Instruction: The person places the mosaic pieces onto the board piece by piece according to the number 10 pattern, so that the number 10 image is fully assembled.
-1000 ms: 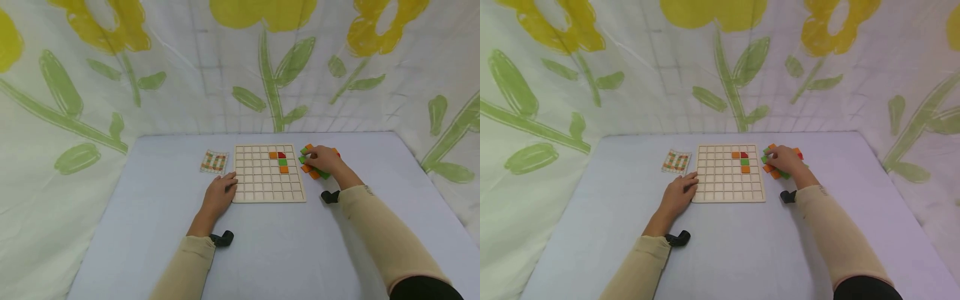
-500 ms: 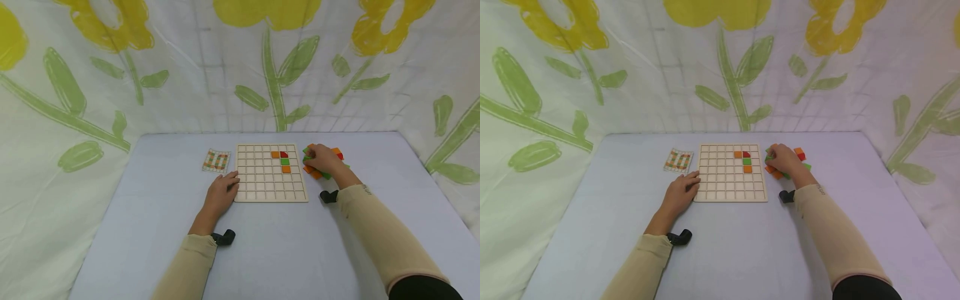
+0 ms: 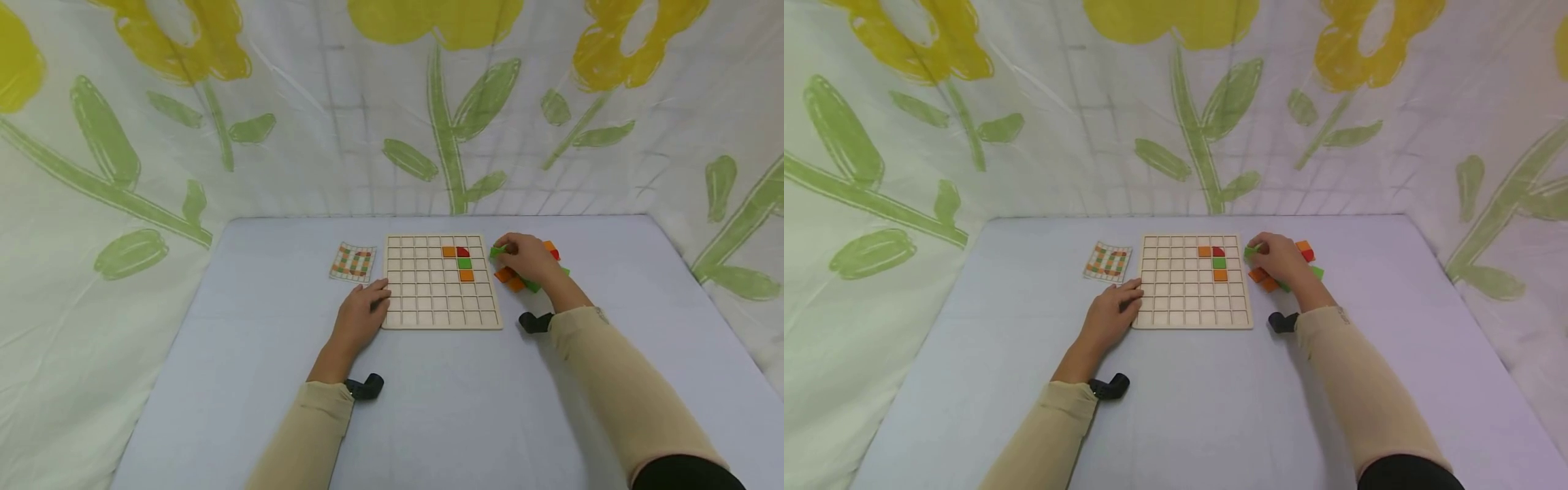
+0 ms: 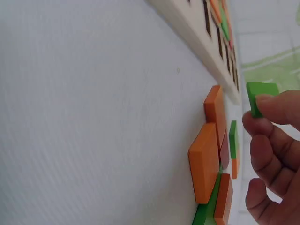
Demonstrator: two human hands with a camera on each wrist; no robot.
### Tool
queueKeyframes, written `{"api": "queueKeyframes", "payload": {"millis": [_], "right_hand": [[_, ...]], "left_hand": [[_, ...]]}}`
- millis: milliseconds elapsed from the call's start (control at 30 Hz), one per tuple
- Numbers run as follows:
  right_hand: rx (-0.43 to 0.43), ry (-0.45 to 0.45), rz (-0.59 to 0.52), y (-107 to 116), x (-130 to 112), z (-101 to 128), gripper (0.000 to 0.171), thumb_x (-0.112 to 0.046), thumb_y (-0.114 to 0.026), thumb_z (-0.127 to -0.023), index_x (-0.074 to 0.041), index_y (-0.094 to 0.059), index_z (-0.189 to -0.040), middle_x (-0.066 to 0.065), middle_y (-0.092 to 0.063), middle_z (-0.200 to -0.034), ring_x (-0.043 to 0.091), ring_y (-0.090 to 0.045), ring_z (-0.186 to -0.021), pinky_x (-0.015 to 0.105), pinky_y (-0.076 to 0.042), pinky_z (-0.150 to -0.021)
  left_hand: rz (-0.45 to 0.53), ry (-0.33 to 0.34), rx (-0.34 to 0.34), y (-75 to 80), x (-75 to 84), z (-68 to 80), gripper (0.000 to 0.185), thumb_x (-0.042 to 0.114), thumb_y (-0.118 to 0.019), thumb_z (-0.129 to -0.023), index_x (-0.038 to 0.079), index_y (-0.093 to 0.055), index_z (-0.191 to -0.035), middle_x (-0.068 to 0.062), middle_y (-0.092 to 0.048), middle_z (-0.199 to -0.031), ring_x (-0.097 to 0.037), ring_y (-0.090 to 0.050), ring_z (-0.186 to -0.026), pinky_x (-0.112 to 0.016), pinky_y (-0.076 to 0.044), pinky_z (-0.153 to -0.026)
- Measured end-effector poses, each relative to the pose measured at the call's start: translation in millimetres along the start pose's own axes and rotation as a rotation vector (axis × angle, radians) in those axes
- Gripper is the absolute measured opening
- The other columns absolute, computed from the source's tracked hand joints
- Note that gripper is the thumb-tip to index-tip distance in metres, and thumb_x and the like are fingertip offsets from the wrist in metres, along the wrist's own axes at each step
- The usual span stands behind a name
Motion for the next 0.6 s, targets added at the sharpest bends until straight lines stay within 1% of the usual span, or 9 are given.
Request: {"api": "queueKeyframes", "payload": {"millis": [67, 167, 267, 367, 467, 600], "right_hand": [[0.008, -0.002, -0.018, 0, 0, 3, 0.03, -0.02, -0.059, -0.097, -0.012, -0.06, -0.126, 0.016, -0.063, -0.113, 0.028, -0.056, -0.091, 0.036, -0.051, -0.077], [0.033, -0.009, -0.074, -1, -3, 9, 0.029, -0.022, -0.062, -0.096, -0.013, -0.061, -0.123, 0.014, -0.066, -0.11, 0.026, -0.058, -0.087, 0.032, -0.051, -0.071], [0.073, -0.013, -0.144, -4, -9, 18, 0.028, -0.027, -0.067, -0.093, -0.014, -0.064, -0.118, 0.01, -0.067, -0.102, 0.024, -0.058, -0.081, 0.029, -0.05, -0.064], [0.105, -0.012, -0.213, -11, -14, 28, 0.028, -0.029, -0.07, -0.092, -0.014, -0.068, -0.115, 0.009, -0.067, -0.095, 0.022, -0.056, -0.075, 0.027, -0.048, -0.059], [0.121, -0.021, -0.27, -20, -16, 35, 0.028, -0.03, -0.071, -0.091, -0.016, -0.07, -0.115, 0.008, -0.065, -0.093, 0.022, -0.054, -0.076, 0.026, -0.048, -0.059], [0.104, -0.054, -0.348, -32, -16, 41, 0.031, -0.034, -0.072, -0.09, -0.018, -0.07, -0.116, 0.007, -0.064, -0.095, 0.023, -0.052, -0.087, 0.026, -0.048, -0.068]], "left_hand": [[0.001, -0.004, -0.001, 0.3, 0.8, -0.8, 0.023, 0.014, -0.065, -0.095, 0.008, -0.073, -0.116, 0.0, -0.06, -0.138, -0.02, -0.056, -0.129, -0.04, -0.031, -0.121], [0.004, -0.008, -0.002, 1.0, 2.1, -1.2, 0.023, 0.014, -0.065, -0.095, 0.008, -0.073, -0.116, -0.001, -0.06, -0.138, -0.02, -0.056, -0.129, -0.042, -0.031, -0.12], [0.005, -0.006, 0.001, 1.6, 2.7, -1.8, 0.023, 0.013, -0.065, -0.095, 0.008, -0.073, -0.115, -0.001, -0.06, -0.138, -0.021, -0.057, -0.128, -0.042, -0.031, -0.12], [-0.002, 0.0, 0.0, 1.3, 1.9, -2.2, 0.023, 0.014, -0.065, -0.095, 0.009, -0.073, -0.115, 0.0, -0.06, -0.138, -0.02, -0.057, -0.129, -0.042, -0.031, -0.121], [-0.007, -0.001, -0.002, 0.5, 1.1, -2.0, 0.023, 0.014, -0.065, -0.095, 0.008, -0.073, -0.115, 0.0, -0.06, -0.138, -0.02, -0.057, -0.129, -0.042, -0.031, -0.12], [-0.003, 0.005, -0.006, -0.6, 1.2, -1.0, 0.022, 0.014, -0.065, -0.095, 0.008, -0.073, -0.115, -0.001, -0.06, -0.138, -0.021, -0.056, -0.129, -0.042, -0.031, -0.121]]}}
Point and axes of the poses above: each hand's wrist, its own z-axis away from the middle knuckle, its own y-axis out of the back of the hand, x = y × z, the point moved 2 cm from there along -z, towards the middle knuckle
